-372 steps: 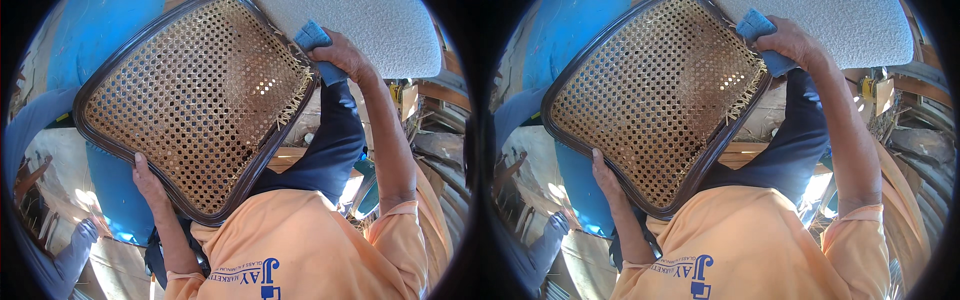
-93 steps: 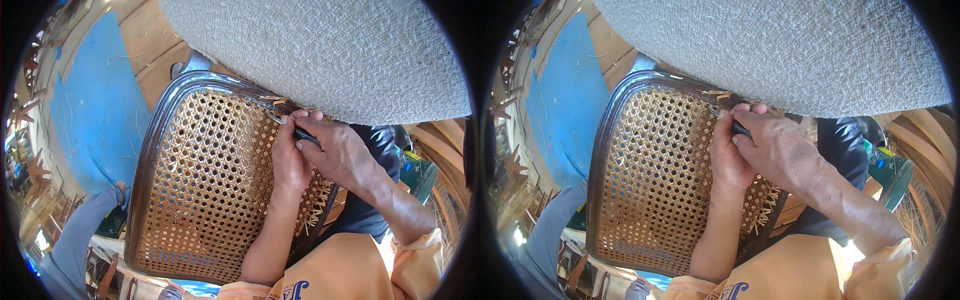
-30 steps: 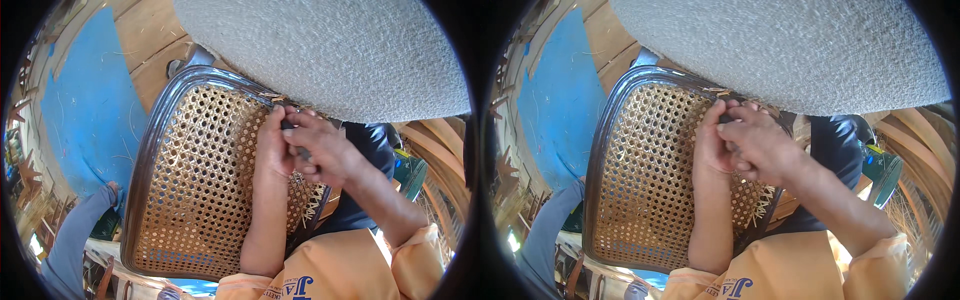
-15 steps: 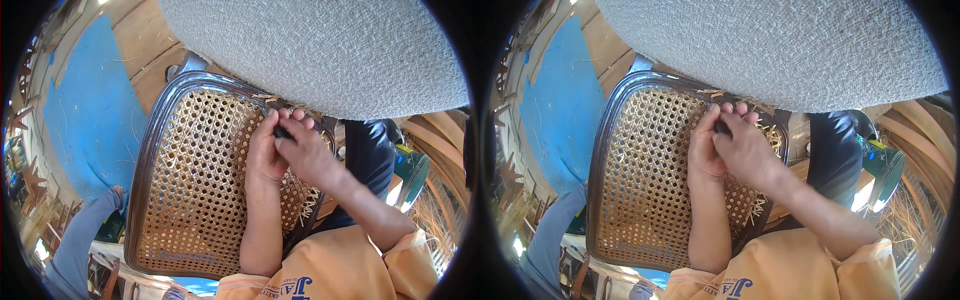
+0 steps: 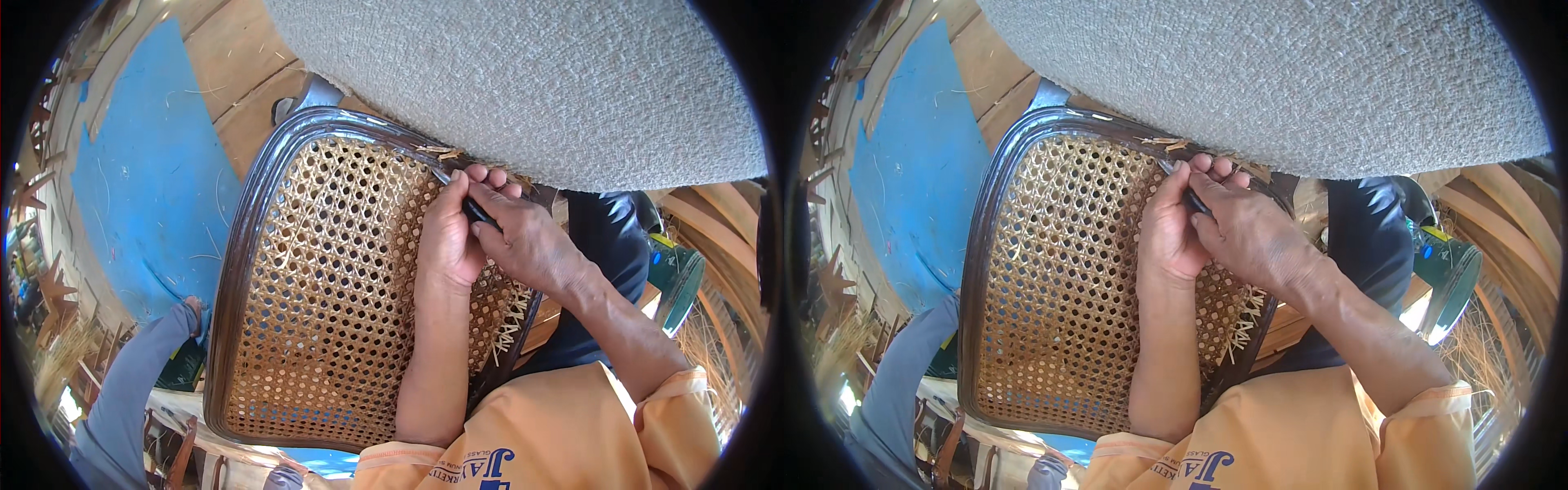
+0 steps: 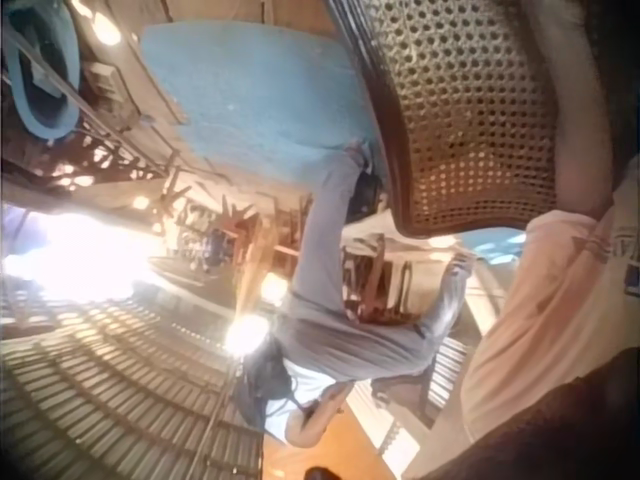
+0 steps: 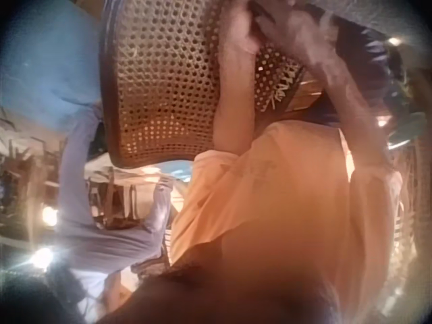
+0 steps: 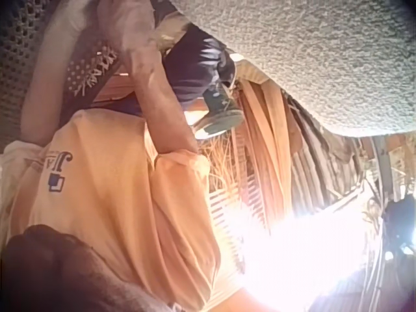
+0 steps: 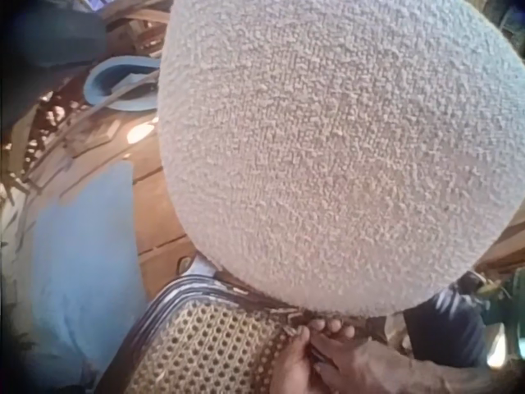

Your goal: Trimming and securing woven cane webbing onto a wooden chair seat using a knife and pliers.

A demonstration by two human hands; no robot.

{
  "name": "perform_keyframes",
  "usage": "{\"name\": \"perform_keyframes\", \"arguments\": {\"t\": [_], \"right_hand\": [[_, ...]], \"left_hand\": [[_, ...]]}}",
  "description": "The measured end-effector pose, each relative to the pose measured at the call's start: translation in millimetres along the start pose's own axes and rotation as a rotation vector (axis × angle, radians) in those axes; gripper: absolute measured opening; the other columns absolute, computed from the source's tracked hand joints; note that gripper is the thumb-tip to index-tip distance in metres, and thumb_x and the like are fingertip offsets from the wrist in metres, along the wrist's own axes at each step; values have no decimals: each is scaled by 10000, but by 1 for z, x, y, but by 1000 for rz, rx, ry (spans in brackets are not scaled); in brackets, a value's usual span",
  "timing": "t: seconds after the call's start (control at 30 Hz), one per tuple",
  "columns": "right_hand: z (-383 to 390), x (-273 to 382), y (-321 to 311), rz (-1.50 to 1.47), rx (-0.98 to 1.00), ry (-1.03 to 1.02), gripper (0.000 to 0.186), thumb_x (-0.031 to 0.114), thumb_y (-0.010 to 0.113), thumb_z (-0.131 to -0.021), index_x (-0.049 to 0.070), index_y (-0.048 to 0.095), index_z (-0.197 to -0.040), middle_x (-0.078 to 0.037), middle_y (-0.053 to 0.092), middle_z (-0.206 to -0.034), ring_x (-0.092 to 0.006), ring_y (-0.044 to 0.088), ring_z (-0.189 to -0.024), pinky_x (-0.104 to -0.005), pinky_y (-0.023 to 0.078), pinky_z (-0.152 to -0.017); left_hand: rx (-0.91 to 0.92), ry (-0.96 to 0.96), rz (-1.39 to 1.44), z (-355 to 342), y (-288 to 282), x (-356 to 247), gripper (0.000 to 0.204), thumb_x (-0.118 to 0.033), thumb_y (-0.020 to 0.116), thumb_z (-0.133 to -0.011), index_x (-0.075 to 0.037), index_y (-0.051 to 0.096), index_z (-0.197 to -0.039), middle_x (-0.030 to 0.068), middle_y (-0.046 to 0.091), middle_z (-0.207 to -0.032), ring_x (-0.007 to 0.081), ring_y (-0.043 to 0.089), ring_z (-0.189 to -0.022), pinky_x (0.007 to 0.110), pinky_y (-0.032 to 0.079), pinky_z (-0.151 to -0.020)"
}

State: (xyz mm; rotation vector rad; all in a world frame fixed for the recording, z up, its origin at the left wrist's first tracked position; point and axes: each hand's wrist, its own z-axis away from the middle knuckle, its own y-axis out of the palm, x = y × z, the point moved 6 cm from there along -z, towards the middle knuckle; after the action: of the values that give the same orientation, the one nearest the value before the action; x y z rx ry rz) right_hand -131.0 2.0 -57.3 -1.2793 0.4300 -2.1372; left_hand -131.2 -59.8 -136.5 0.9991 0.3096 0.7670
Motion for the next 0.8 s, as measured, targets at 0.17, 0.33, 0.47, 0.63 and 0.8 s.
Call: {"name": "perform_keyframes", "arguments": {"t": [0.17, 0.33, 0.47, 0.63, 0.8], "right_hand": [[-1, 2, 7, 126, -39, -8, 487, 102, 533, -827, 25, 445, -1299, -239, 608, -1032, -365, 613, -928, -376, 493, -779], [1, -12, 8, -232, 4, 154, 503, 96, 519, -830, 31, 431, -1321, -205, 611, -1096, -263, 630, -960, -332, 478, -819], [4, -5, 9, -165, -18, 113, 507, 96, 526, -830, 33, 426, -1323, -221, 614, -1070, -284, 627, -969, -333, 471, -835], [5, -5, 9, -165, -1, 85, 519, 94, 537, -829, 38, 410, -1329, -245, 605, -1052, -330, 615, -981, -345, 471, -835], [6, -7, 10, -190, -45, 37, 521, 77, 541, -823, 24, 411, -1325, -242, 617, -1009, -336, 621, -954, -347, 476, -818]], "left_hand": [[-67, -5, -29, 4, -4, -6, 242, -267, 515, -922, -39, 579, -973, 138, 612, -988, 327, 579, -975, 451, 459, -903], [-168, 26, -85, 6, 2, -4, 202, -239, 488, -933, -51, 559, -942, 122, 606, -950, 308, 584, -921, 438, 475, -868], [-182, 29, -90, 4, -2, -5, 176, -220, 481, -932, -57, 548, -916, 110, 595, -909, 299, 582, -890, 427, 485, -846], [-173, 35, -112, 3, -2, -4, 152, -201, 474, -928, -64, 517, -879, 90, 560, -863, 280, 568, -859, 401, 486, -814], [-174, 35, -125, 4, 1, -5, 145, -200, 478, -925, -66, 510, -879, 88, 556, -863, 275, 564, -856, 396, 484, -806]]}}
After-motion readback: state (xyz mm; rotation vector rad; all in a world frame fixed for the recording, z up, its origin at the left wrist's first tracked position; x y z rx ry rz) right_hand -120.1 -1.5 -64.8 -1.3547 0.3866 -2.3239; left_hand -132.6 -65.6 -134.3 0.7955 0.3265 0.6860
